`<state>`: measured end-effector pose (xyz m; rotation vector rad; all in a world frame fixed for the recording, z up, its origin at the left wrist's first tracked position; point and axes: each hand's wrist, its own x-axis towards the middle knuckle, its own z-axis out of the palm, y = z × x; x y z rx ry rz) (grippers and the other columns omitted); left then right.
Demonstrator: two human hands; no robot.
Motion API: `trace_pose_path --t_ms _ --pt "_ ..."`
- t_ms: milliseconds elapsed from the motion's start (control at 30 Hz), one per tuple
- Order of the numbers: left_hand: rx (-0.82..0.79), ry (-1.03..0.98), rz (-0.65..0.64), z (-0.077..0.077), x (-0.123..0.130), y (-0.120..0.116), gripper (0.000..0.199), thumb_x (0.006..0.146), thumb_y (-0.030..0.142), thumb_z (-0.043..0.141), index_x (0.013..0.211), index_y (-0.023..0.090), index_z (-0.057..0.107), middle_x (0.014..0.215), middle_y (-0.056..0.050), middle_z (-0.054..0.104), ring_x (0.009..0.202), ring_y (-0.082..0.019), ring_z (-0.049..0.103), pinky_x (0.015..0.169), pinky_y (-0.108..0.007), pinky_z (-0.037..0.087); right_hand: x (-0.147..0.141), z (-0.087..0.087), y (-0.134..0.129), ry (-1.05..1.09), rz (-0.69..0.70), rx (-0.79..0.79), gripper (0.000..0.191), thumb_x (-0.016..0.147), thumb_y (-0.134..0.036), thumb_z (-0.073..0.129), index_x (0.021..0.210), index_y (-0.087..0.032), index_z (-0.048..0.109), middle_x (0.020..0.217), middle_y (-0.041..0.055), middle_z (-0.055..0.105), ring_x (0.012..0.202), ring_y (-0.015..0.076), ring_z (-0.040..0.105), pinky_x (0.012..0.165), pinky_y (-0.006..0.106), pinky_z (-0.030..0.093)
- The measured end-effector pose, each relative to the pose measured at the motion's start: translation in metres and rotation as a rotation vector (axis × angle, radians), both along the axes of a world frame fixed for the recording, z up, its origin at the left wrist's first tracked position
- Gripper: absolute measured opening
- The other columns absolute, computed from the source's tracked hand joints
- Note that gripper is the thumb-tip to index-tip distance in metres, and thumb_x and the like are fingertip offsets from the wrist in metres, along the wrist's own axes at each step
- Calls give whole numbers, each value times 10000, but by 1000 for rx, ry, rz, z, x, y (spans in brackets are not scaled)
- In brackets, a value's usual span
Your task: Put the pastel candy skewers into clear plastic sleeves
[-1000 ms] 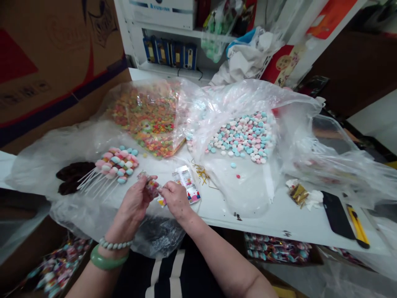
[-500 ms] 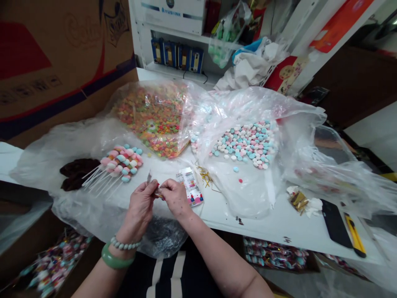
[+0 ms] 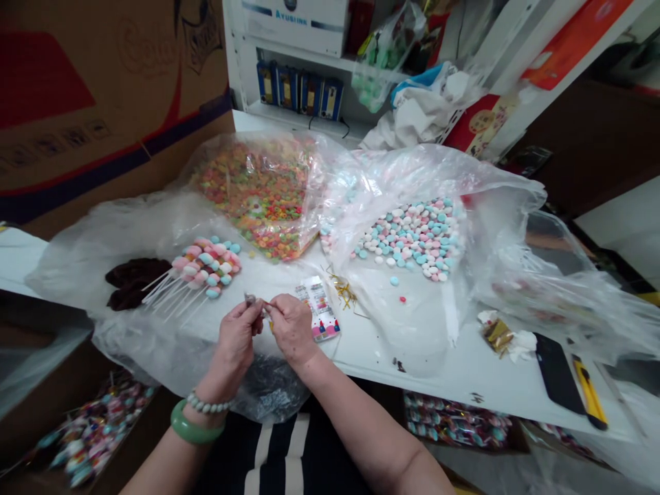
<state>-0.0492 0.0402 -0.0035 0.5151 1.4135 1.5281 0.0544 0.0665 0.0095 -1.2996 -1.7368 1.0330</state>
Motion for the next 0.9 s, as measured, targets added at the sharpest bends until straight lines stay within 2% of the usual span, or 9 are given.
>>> trace_pose_path --t_ms 100,167,233,333,467,533,700,800,900 --pt "12 -11 75 0 -2 -3 324 630 409 788 597 160 581 511 35 470 480 -86 378 463 -233 284 2 -1 4 50 -32 -71 274 845 -333 564 601 -221 515 599 -16 513 667 156 506 695 283 396" --pt "29 -75 115 0 -8 -2 322 613 414 800 660 152 618 563 17 536 495 -91 430 476 -230 325 4 -2 6 196 -80 -219 279 841 -411 548 640 -220 521 593 -29 510 632 144 504 647 269 405" --pt "46 -113 138 2 -13 -1 337 592 410 815 695 144 636 622 -3 590 511 -92 470 495 -230 365 5 -3 6 376 -61 -434 274 799 -481 575 732 -217 547 644 -32 553 622 136 535 613 258 420" --pt "70 -121 118 4 -15 0 343 591 400 827 723 132 661 631 -8 606 507 -86 479 516 -231 394 1 -3 0 544 -24 -619 325 644 -448 710 796 -198 570 684 -24 592 603 129 554 593 253 422" --pt "83 -171 73 5 -12 -5 351 583 392 845 745 127 680 636 -15 620 499 -88 488 517 -233 402 -3 -4 -4 614 -145 -541 323 555 -328 741 813 -184 610 644 -47 566 585 107 500 589 241 392" --pt "74 -180 30 6 -12 -7 354 578 388 852 733 121 680 630 -18 616 502 -92 496 517 -235 407 -2 -3 -2 605 -129 -515 317 536 -298 741 807 -187 621 625 -57 557 585 108 494 592 243 397" --pt "38 -199 -46 11 -19 -10 383 595 344 872 860 126 703 767 -30 669 564 -107 561 564 -242 466 2 6 0 412 -88 -399 102 594 -255 647 585 -195 565 533 -42 535 550 121 504 569 253 410" --pt "6 -233 101 14 -24 -5 229 655 242 838 765 115 683 731 -27 662 569 -99 564 544 -211 466 0 12 -6 261 -92 -372 153 668 -260 609 540 -204 547 507 -35 538 520 120 517 538 244 412" --pt "-21 -388 238 17 -31 3 86 741 78 716 715 124 648 711 -25 658 608 -110 596 571 -210 501 -4 13 -12 218 -84 -449 216 731 -311 591 549 -204 544 465 -43 507 446 109 476 469 231 381"
